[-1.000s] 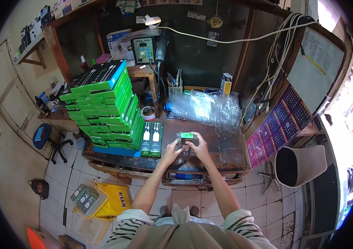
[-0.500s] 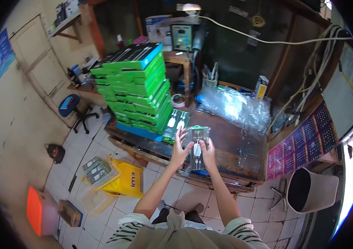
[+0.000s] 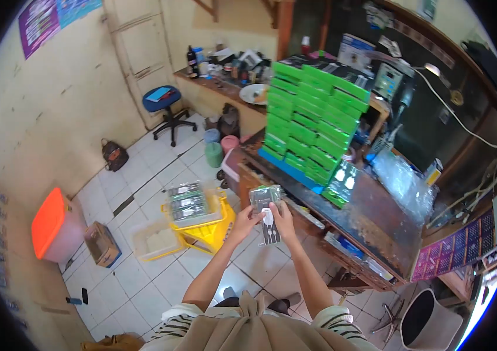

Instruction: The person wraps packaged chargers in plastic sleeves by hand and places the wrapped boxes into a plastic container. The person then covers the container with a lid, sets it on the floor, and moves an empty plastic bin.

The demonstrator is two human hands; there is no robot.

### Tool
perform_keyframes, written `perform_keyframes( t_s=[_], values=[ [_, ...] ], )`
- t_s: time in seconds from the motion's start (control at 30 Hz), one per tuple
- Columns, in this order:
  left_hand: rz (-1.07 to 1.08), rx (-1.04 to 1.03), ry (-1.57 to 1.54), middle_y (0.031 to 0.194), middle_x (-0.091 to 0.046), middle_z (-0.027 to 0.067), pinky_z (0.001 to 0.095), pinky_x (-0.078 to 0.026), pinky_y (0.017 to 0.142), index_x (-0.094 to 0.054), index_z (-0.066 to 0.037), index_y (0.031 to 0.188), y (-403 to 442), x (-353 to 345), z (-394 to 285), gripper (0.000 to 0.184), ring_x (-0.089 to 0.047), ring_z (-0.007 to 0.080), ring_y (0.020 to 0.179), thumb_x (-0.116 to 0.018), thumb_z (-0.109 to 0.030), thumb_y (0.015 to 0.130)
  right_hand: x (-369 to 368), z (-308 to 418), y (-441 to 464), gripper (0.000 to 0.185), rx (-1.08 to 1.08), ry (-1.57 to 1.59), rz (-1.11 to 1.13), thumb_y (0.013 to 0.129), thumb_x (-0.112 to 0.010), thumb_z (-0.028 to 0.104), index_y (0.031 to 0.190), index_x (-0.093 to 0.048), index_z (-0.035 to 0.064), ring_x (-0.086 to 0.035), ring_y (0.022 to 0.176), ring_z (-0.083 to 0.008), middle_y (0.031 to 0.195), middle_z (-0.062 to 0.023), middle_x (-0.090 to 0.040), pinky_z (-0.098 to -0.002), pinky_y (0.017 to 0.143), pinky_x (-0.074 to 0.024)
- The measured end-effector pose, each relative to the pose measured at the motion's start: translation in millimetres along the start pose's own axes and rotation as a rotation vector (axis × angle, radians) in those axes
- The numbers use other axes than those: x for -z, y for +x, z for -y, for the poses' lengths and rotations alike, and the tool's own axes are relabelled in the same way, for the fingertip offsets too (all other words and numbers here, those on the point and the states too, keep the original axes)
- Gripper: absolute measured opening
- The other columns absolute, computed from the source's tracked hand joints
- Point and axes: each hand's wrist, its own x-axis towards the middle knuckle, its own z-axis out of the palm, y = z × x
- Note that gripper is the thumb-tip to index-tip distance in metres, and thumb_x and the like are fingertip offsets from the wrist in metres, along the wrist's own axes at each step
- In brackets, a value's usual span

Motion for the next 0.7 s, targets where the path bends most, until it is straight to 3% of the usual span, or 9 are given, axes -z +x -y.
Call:
perform_keyframes(
  t_s=[0.07, 0.17, 0.3, 0.47, 0.5, 0.53, 0.6, 0.63, 0.7],
  values=[
    [-0.208, 0.161, -0.086, 0.085, -0.056, 0.002, 0.0227, -0.047, 0.072, -0.055, -0.003, 0.099, -17.5, 41.9, -1.5, 0.028, -0.054, 0.0087, 0.074, -0.063, -0.023, 0.081, -32.9, -6.7, -3.0, 0.028, -0.131, -0.181, 0.222, 0.087, -0.055, 0.026, 0.101, -0.051, 0.0028, -0.05, 0.077, -0.0081, 0.085, -0.0034, -0.056, -0.0232, 0.068, -0.0412],
    [-0.381, 0.183, -0.17, 0.081, -0.053, 0.0013, 0.0244, -0.048, 0.073, -0.055, -0.005, 0.094, -35.1, 104.2, 15.6, 0.026, -0.052, 0.0093, 0.074, -0.062, -0.026, 0.081, -81.1, -32.1, -6.2, 0.032, -0.168, -0.025, 0.478, 0.084, -0.058, 0.025, 0.108, -0.049, 0.0044, -0.052, 0.084, -0.0098, 0.091, -0.0045, -0.057, -0.0244, 0.069, -0.0425],
    [-0.629, 0.243, -0.33, 0.083, -0.053, 0.0022, 0.0272, -0.05, 0.073, -0.054, -0.006, 0.09, -44.4, 156.1, 36.9, 0.023, -0.053, 0.0125, 0.075, -0.062, -0.026, 0.081, -129.2, -15.2, -13.0, 0.043, -0.508, 0.32, 0.53, 0.081, -0.062, 0.02, 0.116, -0.042, 0.0069, -0.053, 0.095, -0.0157, 0.106, -0.0072, -0.053, -0.0296, 0.071, -0.0456],
    [-0.825, 0.333, -0.483, 0.084, -0.053, 0.0037, 0.0273, -0.051, 0.072, -0.051, -0.007, 0.083, -37.9, 197.0, 72.6, 0.023, -0.055, 0.0146, 0.076, -0.064, -0.026, 0.08, -172.2, -46.9, 1.3, 0.048, -0.528, 0.299, 0.568, 0.08, -0.063, 0.018, 0.118, -0.036, 0.0069, -0.053, 0.094, -0.0166, 0.107, -0.0076, -0.051, -0.0317, 0.071, -0.0477],
    [-0.81, 0.365, -0.526, 0.09, -0.052, 0.0066, 0.0285, -0.052, 0.069, -0.044, -0.006, 0.097, -34.1, 205.1, 72.3, 0.032, -0.056, 0.017, 0.077, -0.065, -0.022, 0.079, -180.9, -53.7, 8.7, 0.049, -0.499, 0.28, 0.562, 0.08, -0.064, 0.018, 0.118, -0.035, 0.0067, -0.054, 0.093, -0.0169, 0.107, -0.0081, -0.051, -0.0326, 0.072, -0.0483],
    [-0.831, 0.365, -0.529, 0.09, -0.052, 0.0066, 0.0285, -0.052, 0.069, -0.044, -0.006, 0.097, -28.3, 209.5, 72.8, 0.032, -0.056, 0.017, 0.077, -0.065, -0.022, 0.079, -190.3, -61.0, 17.3, 0.049, -0.508, 0.279, 0.582, 0.08, -0.064, 0.018, 0.118, -0.035, 0.0067, -0.054, 0.093, -0.0169, 0.107, -0.0081, -0.051, -0.0326, 0.072, -0.0483],
    [-1.031, 0.295, -0.521, 0.099, -0.049, 0.0103, 0.0304, -0.053, 0.067, -0.027, -0.009, 0.114, -16.5, 213.3, 80.2, 0.053, -0.056, 0.0196, 0.078, -0.065, -0.016, 0.078, -205.8, -81.3, 32.7, 0.049, -0.49, 0.243, 0.518, 0.079, -0.065, 0.015, 0.117, -0.035, 0.006, -0.054, 0.091, -0.0187, 0.106, -0.0109, -0.051, -0.0325, 0.069, -0.0495],
    [-1.029, 0.25, -0.505, 0.106, -0.046, 0.0134, 0.0321, -0.053, 0.063, -0.008, -0.018, 0.122, -10.5, 224.2, 91.0, 0.072, -0.056, 0.0212, 0.079, -0.065, -0.008, 0.077, -213.4, -93.7, 39.6, 0.049, -0.507, 0.241, 0.532, 0.079, -0.065, 0.015, 0.117, -0.035, 0.006, -0.054, 0.091, -0.0187, 0.106, -0.0109, -0.051, -0.0325, 0.069, -0.0495],
    [-1.095, 0.206, -0.477, 0.107, -0.045, 0.014, 0.0324, -0.054, 0.062, -0.008, -0.019, 0.122, -2.0, 234.5, 102.1, 0.073, -0.056, 0.0211, 0.08, -0.064, -0.006, 0.077, -234.3, -115.5, 57.8, 0.053, -0.5, 0.341, 0.472, 0.077, -0.066, 0.012, 0.118, -0.032, 0.0076, -0.055, 0.09, -0.0201, 0.103, -0.0139, -0.053, -0.0317, 0.067, -0.0511]
  ],
)
